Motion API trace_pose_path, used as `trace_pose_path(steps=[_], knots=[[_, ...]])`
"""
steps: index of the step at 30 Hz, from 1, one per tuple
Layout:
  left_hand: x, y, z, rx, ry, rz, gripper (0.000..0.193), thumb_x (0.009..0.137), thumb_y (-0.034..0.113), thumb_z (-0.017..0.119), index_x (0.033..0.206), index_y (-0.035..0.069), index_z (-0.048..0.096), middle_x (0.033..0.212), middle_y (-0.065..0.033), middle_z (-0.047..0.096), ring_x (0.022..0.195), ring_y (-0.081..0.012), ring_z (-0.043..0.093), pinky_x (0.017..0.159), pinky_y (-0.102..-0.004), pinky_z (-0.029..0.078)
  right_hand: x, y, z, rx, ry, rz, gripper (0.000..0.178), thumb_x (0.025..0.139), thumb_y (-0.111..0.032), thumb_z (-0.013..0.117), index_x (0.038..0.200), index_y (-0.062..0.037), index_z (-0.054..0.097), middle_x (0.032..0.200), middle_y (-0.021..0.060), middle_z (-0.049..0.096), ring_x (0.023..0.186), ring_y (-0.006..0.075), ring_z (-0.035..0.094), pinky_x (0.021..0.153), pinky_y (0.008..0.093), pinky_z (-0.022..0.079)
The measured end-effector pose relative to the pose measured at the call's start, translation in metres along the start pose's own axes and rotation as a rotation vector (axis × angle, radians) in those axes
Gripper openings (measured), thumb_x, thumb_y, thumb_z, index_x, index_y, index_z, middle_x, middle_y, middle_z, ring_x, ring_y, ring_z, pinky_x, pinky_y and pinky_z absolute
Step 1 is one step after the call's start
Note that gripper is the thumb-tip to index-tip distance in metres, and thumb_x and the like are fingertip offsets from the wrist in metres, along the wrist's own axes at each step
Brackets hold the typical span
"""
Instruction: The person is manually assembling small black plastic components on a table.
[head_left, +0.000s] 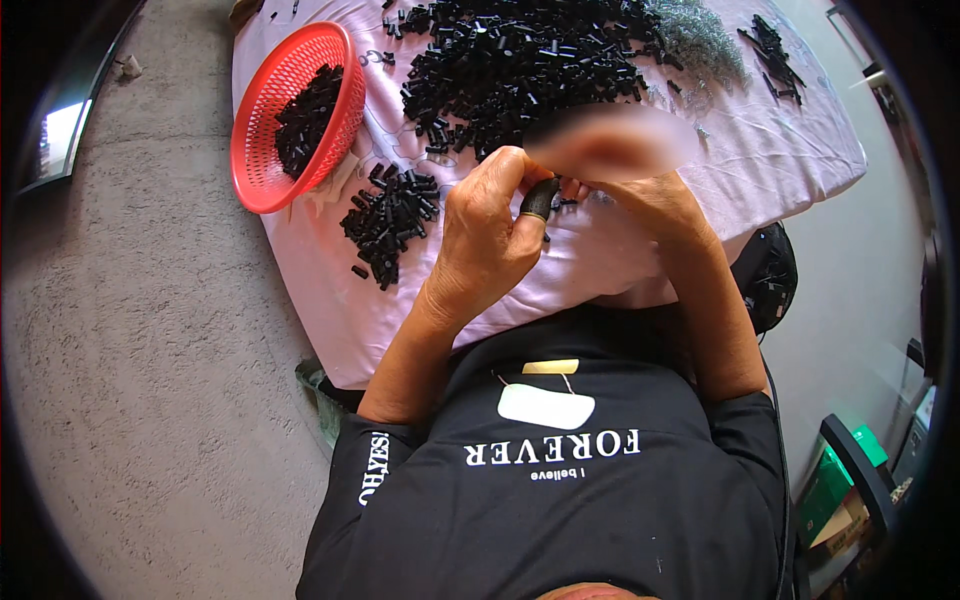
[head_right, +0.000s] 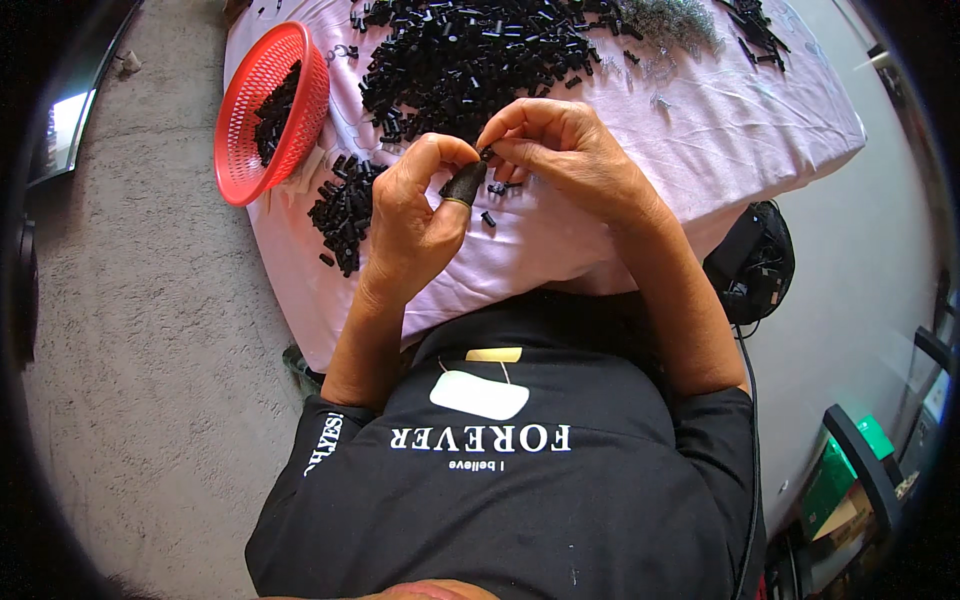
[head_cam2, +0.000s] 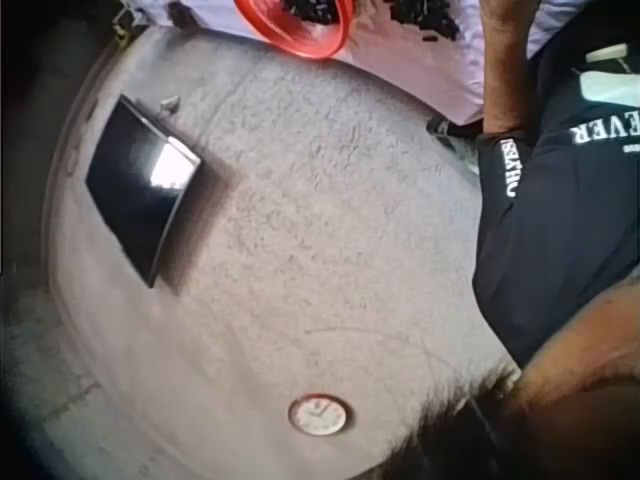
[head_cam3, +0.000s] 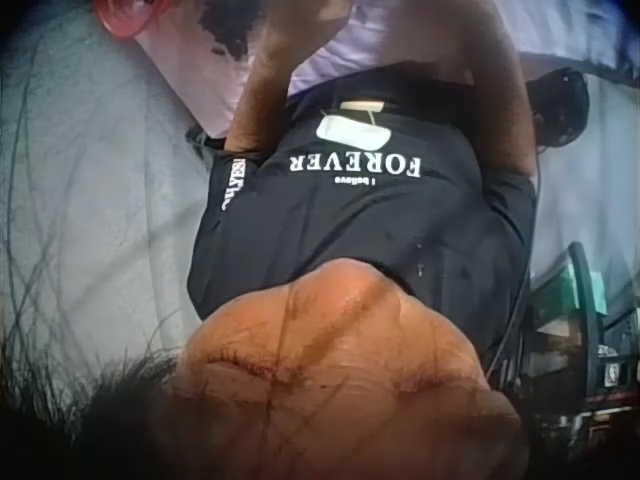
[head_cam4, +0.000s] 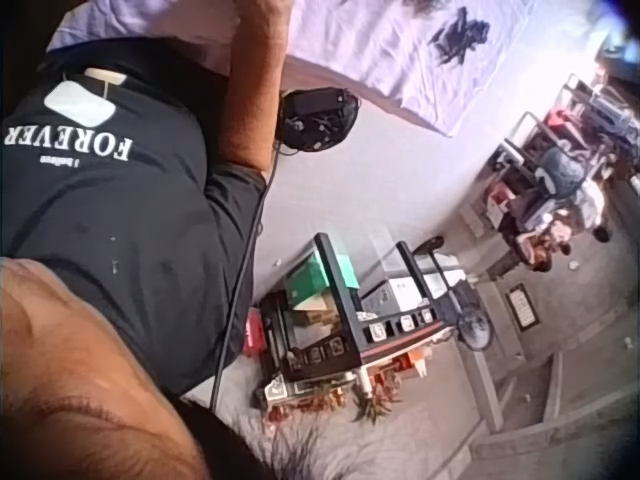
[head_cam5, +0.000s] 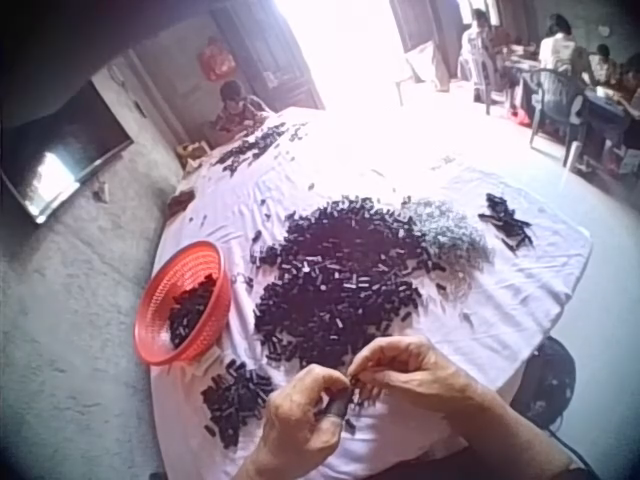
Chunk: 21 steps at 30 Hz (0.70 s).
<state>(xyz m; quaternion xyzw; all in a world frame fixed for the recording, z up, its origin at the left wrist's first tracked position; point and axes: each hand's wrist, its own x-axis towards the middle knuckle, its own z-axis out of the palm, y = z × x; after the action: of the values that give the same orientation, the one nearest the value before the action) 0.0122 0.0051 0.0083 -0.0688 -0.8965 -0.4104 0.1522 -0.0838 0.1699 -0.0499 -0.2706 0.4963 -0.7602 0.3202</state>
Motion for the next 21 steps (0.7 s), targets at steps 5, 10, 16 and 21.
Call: trace_pose_path(steps=[5,10,16,21], knots=[[0.0,-0.002,0.004,0.013,0.057,0.025,0.017,0.075,-0.009,0.063,0.089,0.0,0.057,0.081,-0.0147,0.061,0.072,-0.0293,0.063,0.066,-0.0361,0.05,0.0,-0.001,0.0,0.005,0.002,0.002,0.015,0.095,-0.009,0.064,0.106,-0.0007,0.067,0.089,0.0029,0.069,0.079,0.0071,0.063,0.076,0.0229,0.053],[-0.001,-0.002,0.006,0.012,0.079,0.01,0.017,0.075,-0.008,0.064,0.089,0.0,0.058,0.08,-0.0136,0.062,0.071,-0.0287,0.063,0.065,-0.0363,0.05,0.0,-0.001,0.0,0.025,-0.006,0.012,0.016,0.095,-0.01,0.064,0.107,-0.0007,0.067,0.09,0.0029,0.068,0.08,0.0072,0.063,0.076,0.0229,0.053],[-0.004,-0.003,0.004,0.002,0.053,-0.063,0.021,0.077,-0.012,0.061,0.095,-0.001,0.061,0.083,-0.011,0.065,0.079,-0.0179,0.067,0.076,-0.0282,0.052,-0.001,-0.001,0.001,0.04,0.004,0.015,0.016,0.095,-0.01,0.064,0.107,-0.0007,0.066,0.089,0.0029,0.068,0.08,0.0075,0.064,0.076,0.0224,0.053],[-0.009,-0.011,0.004,-0.029,-0.039,-0.048,0.021,0.075,-0.008,0.062,0.093,0.0,0.059,0.082,-0.015,0.063,0.075,-0.0316,0.065,0.067,-0.0378,0.051,0.0,-0.001,0.001,0.05,0.026,-0.001,0.015,0.095,-0.01,0.064,0.107,-0.0012,0.067,0.089,0.0034,0.069,0.08,0.0076,0.065,0.075,0.0218,0.053]])
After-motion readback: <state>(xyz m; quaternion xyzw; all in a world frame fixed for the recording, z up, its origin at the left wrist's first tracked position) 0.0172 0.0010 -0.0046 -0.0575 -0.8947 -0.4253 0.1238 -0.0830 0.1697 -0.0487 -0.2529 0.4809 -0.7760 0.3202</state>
